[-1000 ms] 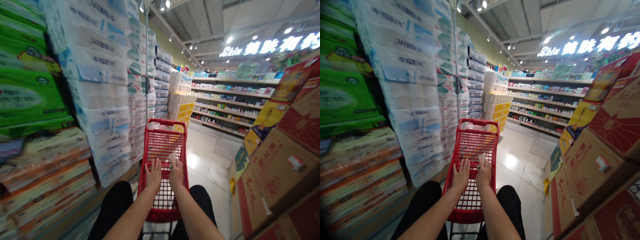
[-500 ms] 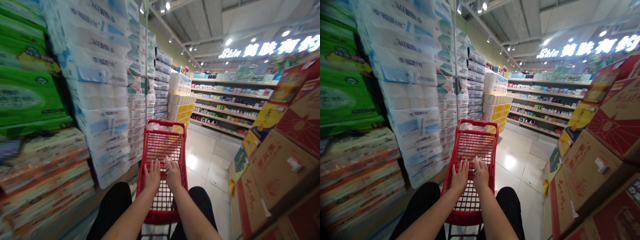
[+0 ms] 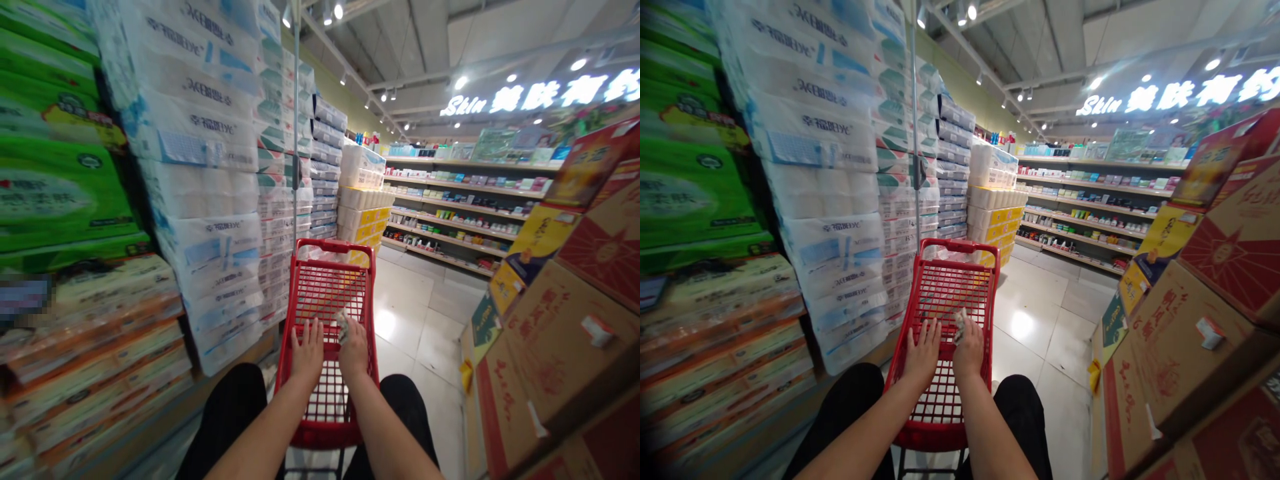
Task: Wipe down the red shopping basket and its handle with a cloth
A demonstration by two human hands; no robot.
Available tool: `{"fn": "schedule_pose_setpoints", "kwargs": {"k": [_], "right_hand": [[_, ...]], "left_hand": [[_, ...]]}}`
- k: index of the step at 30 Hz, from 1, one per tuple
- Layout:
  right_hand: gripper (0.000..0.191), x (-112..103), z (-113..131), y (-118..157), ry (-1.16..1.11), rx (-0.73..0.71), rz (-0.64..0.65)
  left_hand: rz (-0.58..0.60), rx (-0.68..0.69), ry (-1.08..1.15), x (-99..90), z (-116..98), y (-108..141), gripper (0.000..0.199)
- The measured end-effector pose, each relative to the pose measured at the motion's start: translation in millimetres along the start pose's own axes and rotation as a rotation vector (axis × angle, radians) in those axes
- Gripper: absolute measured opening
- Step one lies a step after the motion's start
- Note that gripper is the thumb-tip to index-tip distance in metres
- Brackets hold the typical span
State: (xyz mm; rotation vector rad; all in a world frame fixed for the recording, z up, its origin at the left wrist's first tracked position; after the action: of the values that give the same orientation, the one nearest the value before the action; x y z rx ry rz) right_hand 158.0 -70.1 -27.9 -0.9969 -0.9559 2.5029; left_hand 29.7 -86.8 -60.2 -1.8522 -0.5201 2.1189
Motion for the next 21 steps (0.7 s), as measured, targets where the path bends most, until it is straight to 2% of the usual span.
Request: {"fn": "schedule_pose_setpoints", "kwargs": {"k": [2,3,6,8,9,13,14,19,21], "right_hand": [[0.057,-2.9,-1.5,-0.3,0.061,0.057,-0.056],[0.057,-3.4,0.2,-0.1,0.066,0.032,-0.033],[0.070,-2.9,11.5,2.1,-0.005,-0.171,0.157],[0.075,-5.2,16.8,2.7,-0.022,-0.233,0.217],[0.075,-7.7,16.9,1.8,-0.002,-0.205,0.197],[0.064,-18.1,8.4,-2.8,0.142,0.065,0.000],[0.063,-18.4,7.3,-2.9,0.155,0.081,-0.010],[0.073,-8.8,14.0,2.7,0.021,-0.168,0.179],[0.078,-7.4,15.0,3.8,-0.019,-0.194,0.196]], "left_hand": [[-0.010,0.003,-0.001,-2.0,0.2,0.4,0.059],[-0.011,0.003,-0.003,-2.7,0.2,0.5,0.058],[0.001,0.002,-0.005,-3.4,0.6,0.5,0.055],[0.008,0.004,-0.003,-3.7,1.0,0.7,0.054],[0.007,0.004,-0.001,-4.1,1.2,0.9,0.055],[-0.008,0.018,0.007,-5.8,0.7,1.6,0.058],[-0.010,0.019,0.009,-5.9,0.4,1.6,0.058],[-0.019,0.001,0.010,-4.9,0.0,1.0,0.056],[-0.025,0.006,0.010,-5.4,0.4,1.5,0.056]]}}
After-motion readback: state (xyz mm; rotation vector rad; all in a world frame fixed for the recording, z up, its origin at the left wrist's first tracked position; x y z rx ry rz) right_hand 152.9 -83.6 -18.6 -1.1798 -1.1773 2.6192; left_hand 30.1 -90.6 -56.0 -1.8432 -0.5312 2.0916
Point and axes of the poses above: each hand's wrist, its own y-axis away from the middle knuckle, its own x-axis out of the palm, z = x × y, the point moved 3 cm from there along -y, towards the middle knuckle, and after that the axes turned 1 degree about -x, right-handed, at the moved point
